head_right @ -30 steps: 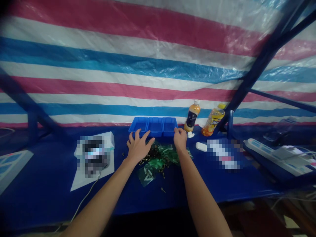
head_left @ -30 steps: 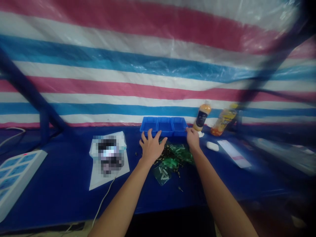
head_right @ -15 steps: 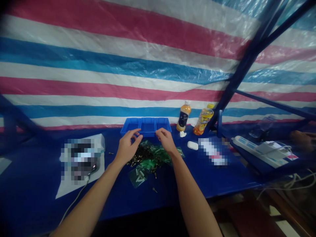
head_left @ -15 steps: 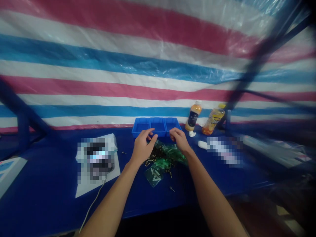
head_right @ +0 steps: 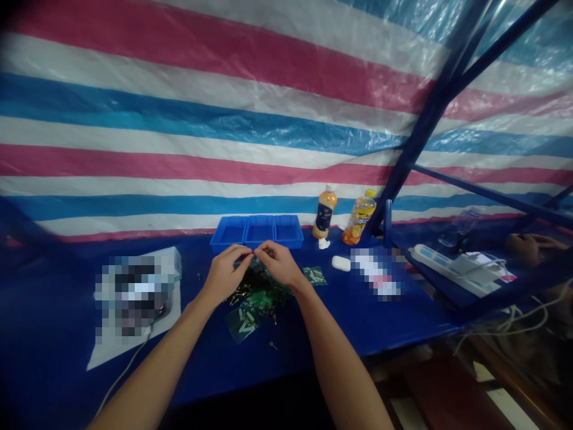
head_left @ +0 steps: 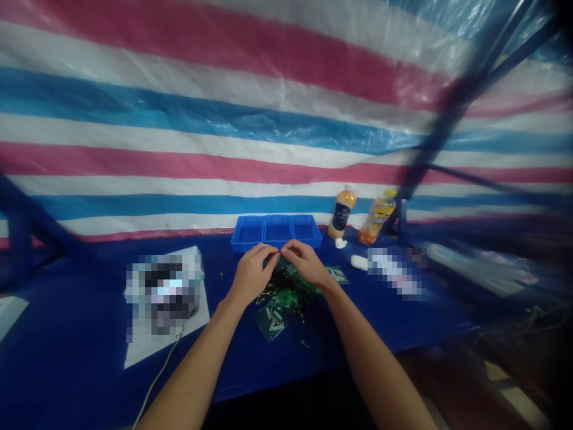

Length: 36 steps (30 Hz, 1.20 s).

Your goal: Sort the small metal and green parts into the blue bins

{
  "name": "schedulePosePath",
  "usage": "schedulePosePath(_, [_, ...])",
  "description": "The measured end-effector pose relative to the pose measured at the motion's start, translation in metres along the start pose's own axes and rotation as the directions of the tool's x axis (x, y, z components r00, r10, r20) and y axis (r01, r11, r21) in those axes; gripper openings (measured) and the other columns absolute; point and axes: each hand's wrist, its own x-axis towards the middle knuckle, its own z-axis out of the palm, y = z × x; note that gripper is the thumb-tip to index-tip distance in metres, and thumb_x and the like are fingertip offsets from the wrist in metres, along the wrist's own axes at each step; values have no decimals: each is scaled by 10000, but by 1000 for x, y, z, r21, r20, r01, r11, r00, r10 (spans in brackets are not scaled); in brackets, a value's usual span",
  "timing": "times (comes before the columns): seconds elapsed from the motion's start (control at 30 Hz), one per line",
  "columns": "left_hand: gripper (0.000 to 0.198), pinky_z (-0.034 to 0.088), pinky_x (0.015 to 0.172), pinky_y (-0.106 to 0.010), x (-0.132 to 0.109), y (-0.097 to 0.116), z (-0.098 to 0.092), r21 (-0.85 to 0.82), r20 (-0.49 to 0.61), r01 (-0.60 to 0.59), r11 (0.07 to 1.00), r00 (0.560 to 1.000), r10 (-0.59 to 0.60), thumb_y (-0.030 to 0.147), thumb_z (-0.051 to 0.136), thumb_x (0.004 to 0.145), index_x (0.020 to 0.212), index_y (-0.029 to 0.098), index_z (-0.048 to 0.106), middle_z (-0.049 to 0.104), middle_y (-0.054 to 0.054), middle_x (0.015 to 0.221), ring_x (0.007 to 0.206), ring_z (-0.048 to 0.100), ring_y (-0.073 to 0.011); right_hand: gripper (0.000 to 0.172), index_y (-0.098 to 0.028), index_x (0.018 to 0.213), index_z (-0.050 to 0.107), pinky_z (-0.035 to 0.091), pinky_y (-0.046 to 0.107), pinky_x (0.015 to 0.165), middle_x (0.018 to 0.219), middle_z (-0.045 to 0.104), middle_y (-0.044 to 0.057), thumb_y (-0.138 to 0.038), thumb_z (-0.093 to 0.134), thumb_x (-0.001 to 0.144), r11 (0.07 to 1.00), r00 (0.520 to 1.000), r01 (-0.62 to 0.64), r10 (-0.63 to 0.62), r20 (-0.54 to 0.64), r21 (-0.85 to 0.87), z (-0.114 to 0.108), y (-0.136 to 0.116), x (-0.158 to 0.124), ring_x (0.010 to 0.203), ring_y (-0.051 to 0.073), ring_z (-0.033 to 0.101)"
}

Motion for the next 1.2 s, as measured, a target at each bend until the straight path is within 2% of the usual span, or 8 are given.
schedulePosePath(0.2, [304,465,967,-388,-3,10,-3,69,-56,50,996,997,-46,400,472,967,1131,216,652,685,-67,1101,1055,624,-223,330,-193,837,617,383,262,621,722,562,-12,-522,601,853,1000,1000,-2,3,-28,31,-5,3,3,659,130,477])
schedulePosePath(0.3, [399,357,1089,-536,-8,17,-2,190,-170,222,956,967,-191,426,359,997,1214,223,626,656,-94,1202,1160,574,-270,326,-203,878,621,358,250,553,725,560,-13,-515,675,798,968,987,-32,70,-147,248,-13,7,6,592,109,440])
schedulePosePath(0.37, [451,191,1119,-691,-13,19,1,315,-166,344,884,938,-305,508,356,980,1246,250,613,605,-109,1291,1283,469,-341,317,-216,900,622,353,246,531,769,564,-9,-492,710,772,905,966,5,107,-237,426,-18,8,8,572,94,427])
schedulePosePath(0.43, [510,136,1094,-753,-17,17,3,387,-158,417,822,909,-387,575,340,961,1290,272,585,507,-120,1413,1379,337,-391,308,-223,893,623,361,246,524,796,567,-6,-466,739,745,859,948,23,143,-284,512,-21,8,9,567,88,429])
schedulePosePath(0.6, [625,215,1033,-785,-22,3,6,392,-163,540,745,838,-521,652,302,927,1380,271,502,299,-132,1561,1442,163,-458,301,-219,881,637,368,238,517,800,579,-7,-435,770,718,846,947,-16,183,-263,533,-21,8,8,571,81,444])
schedulePosePath(0.83, [648,206,1042,-774,-24,-2,11,370,-127,574,731,810,-572,679,290,914,1380,276,490,298,-131,1561,1427,199,-452,293,-205,877,650,360,222,519,770,585,-17,-431,767,732,852,958,-62,198,-209,520,-19,11,5,587,80,454])
schedulePosePath(1.1, [640,247,1099,-669,-28,9,21,375,-59,455,808,881,-469,674,307,913,1364,275,521,314,-124,1539,1400,266,-416,296,-207,872,655,358,233,513,771,600,-14,-441,763,727,869,956,-43,179,-233,492,-21,10,7,571,82,459])
schedulePosePath(1.2, [629,240,1096,-676,-27,9,20,366,-59,452,813,884,-465,674,310,914,1351,281,532,304,-122,1541,1403,256,-418,310,-202,888,667,361,234,509,772,606,-11,-433,773,713,873,944,-36,189,-270,486,-21,9,6,568,81,460])
